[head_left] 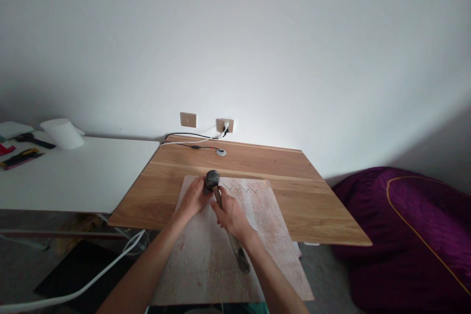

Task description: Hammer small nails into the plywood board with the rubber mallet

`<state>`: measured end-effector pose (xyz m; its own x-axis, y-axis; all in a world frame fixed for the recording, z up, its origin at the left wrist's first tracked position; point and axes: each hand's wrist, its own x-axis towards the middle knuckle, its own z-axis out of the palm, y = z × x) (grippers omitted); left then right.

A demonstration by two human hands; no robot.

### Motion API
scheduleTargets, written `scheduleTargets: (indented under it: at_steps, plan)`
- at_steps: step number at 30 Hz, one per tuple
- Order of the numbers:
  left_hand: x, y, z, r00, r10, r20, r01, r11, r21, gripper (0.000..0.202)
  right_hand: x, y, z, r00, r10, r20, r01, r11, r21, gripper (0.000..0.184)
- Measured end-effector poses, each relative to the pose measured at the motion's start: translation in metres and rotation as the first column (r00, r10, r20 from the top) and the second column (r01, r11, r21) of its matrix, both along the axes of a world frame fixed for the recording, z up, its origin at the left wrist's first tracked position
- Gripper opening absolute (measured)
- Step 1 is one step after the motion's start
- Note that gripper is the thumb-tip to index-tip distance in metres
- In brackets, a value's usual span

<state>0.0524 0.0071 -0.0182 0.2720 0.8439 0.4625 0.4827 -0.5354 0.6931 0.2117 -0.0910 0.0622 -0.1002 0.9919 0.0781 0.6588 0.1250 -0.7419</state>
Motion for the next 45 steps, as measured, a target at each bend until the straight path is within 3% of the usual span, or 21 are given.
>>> scheduleTargets:
  at_steps: [4,12,20,25,30,36,41,45]
  plan:
    - [-0.001,0.0,0.0,1.0,-0.002,-0.004,0.002,1.0,-0.014,0.032,0.0,0.0,0.004,0.999,0.009,0.036,-0.007,0.998,-0.06,0.041]
    - [0.001,-0.002,0.004,0.997,0.036,-0.07,-0.039,0.999,-0.032,0.031,0.0,0.008,-0.001,0.973,-0.014,0.232,0.009,1.0,0.024,0.032]
    - [0.003,-0.003,0.003,0.997,0.056,-0.055,-0.055,0.998,0.018,0.026,0.012,0.011,0.002,0.992,-0.119,0.045,0.11,0.978,0.175,0.039]
    - [0.003,-0.003,0.005,0.999,0.045,-0.013,-0.045,0.998,0.039,0.027,0.014,0.01,0.005,0.991,-0.133,-0.033,0.136,0.984,0.115,0.038]
    - [0.003,-0.003,0.007,0.999,0.033,-0.03,-0.033,0.999,0.028,0.022,0.012,0.007,0.0,0.995,-0.092,-0.048,0.095,0.993,0.075,0.043]
    - [0.004,-0.005,0.008,0.999,0.049,-0.024,-0.049,0.999,0.011,0.012,0.009,0.007,0.001,0.996,-0.086,0.004,0.084,0.983,0.163,0.041]
    - [0.006,-0.007,0.01,0.998,0.04,0.047,-0.042,0.999,0.027,0.044,0.008,0.007,0.007,0.996,-0.086,0.009,0.083,0.983,0.164,0.041]
    - [0.005,-0.005,0.007,0.996,0.013,0.084,-0.018,0.998,0.061,0.061,0.008,0.01,0.004,0.993,-0.044,0.113,0.032,0.994,0.107,0.038]
